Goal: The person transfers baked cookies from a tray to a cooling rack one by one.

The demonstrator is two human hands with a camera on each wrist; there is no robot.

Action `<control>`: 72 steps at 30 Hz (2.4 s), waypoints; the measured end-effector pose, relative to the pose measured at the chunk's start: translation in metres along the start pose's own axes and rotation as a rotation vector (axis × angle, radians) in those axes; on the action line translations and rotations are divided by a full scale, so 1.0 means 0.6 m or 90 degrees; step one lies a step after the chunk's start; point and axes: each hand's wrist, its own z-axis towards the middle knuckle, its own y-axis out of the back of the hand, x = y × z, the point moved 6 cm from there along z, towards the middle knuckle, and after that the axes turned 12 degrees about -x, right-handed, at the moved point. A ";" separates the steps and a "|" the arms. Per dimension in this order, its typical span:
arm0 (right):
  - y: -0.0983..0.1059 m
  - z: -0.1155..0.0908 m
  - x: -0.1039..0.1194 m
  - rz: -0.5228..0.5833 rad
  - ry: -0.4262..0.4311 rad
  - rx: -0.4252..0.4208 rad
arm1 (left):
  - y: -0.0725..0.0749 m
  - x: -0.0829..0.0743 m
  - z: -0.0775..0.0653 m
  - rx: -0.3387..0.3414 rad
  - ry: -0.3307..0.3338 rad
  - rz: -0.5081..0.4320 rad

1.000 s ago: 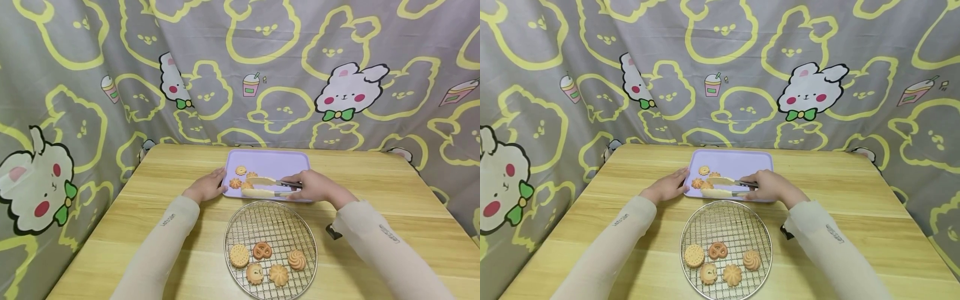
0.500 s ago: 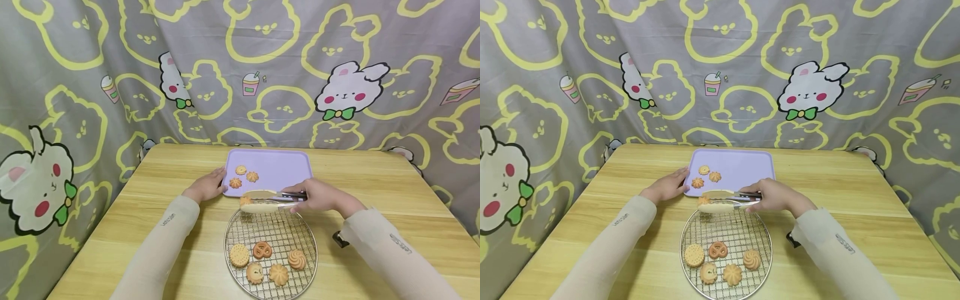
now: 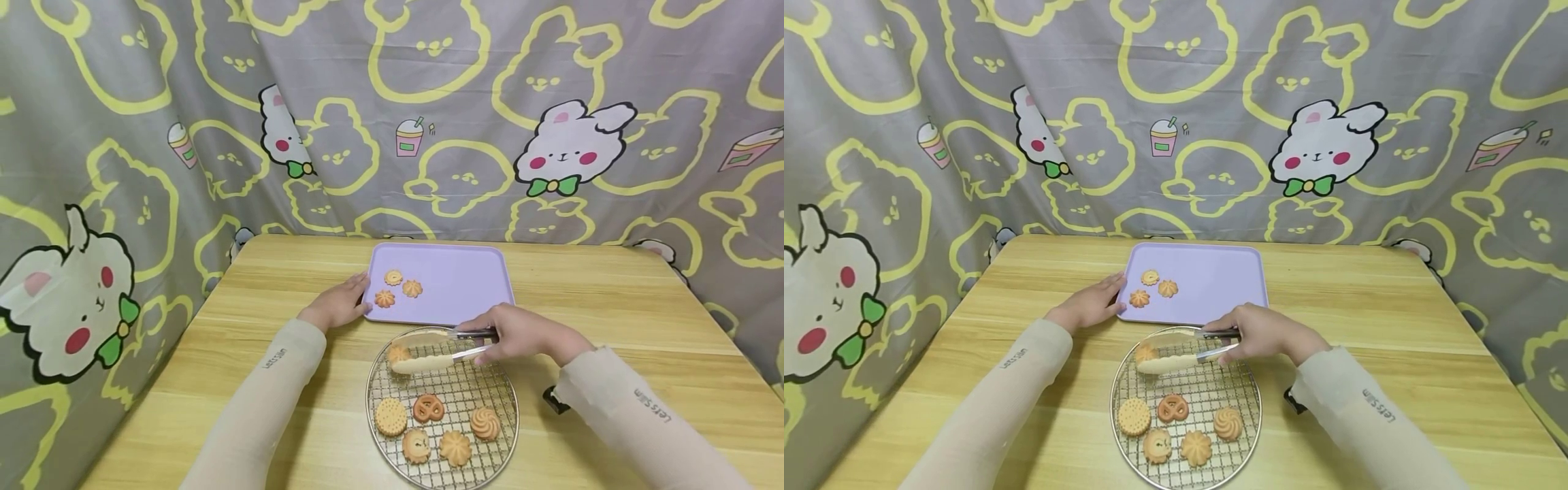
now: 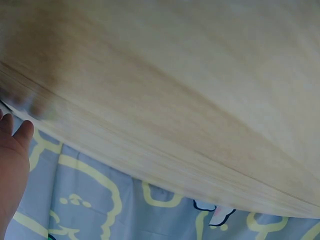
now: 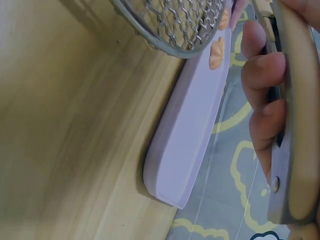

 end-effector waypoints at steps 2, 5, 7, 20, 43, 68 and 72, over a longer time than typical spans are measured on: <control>-0.005 0.000 -0.001 -0.005 -0.003 0.006 | 0.000 0.000 0.000 0.002 0.002 0.000; -0.011 0.000 -0.002 -0.013 -0.003 0.012 | -0.001 0.000 0.001 0.005 0.004 0.001; -0.015 0.000 -0.004 -0.013 -0.007 0.017 | -0.002 0.001 0.001 0.007 0.006 0.003; -0.026 0.005 0.005 -0.055 0.017 0.025 | -0.001 0.000 0.000 0.004 0.001 -0.001; -0.019 0.007 0.005 0.004 -0.014 0.022 | -0.002 0.003 0.003 0.005 -0.001 0.004; -0.011 0.017 -0.001 0.072 -0.003 -0.028 | 0.000 -0.002 0.000 0.002 -0.004 -0.002; -0.011 0.019 -0.005 0.068 -0.001 -0.038 | 0.001 -0.003 0.001 0.001 -0.006 -0.001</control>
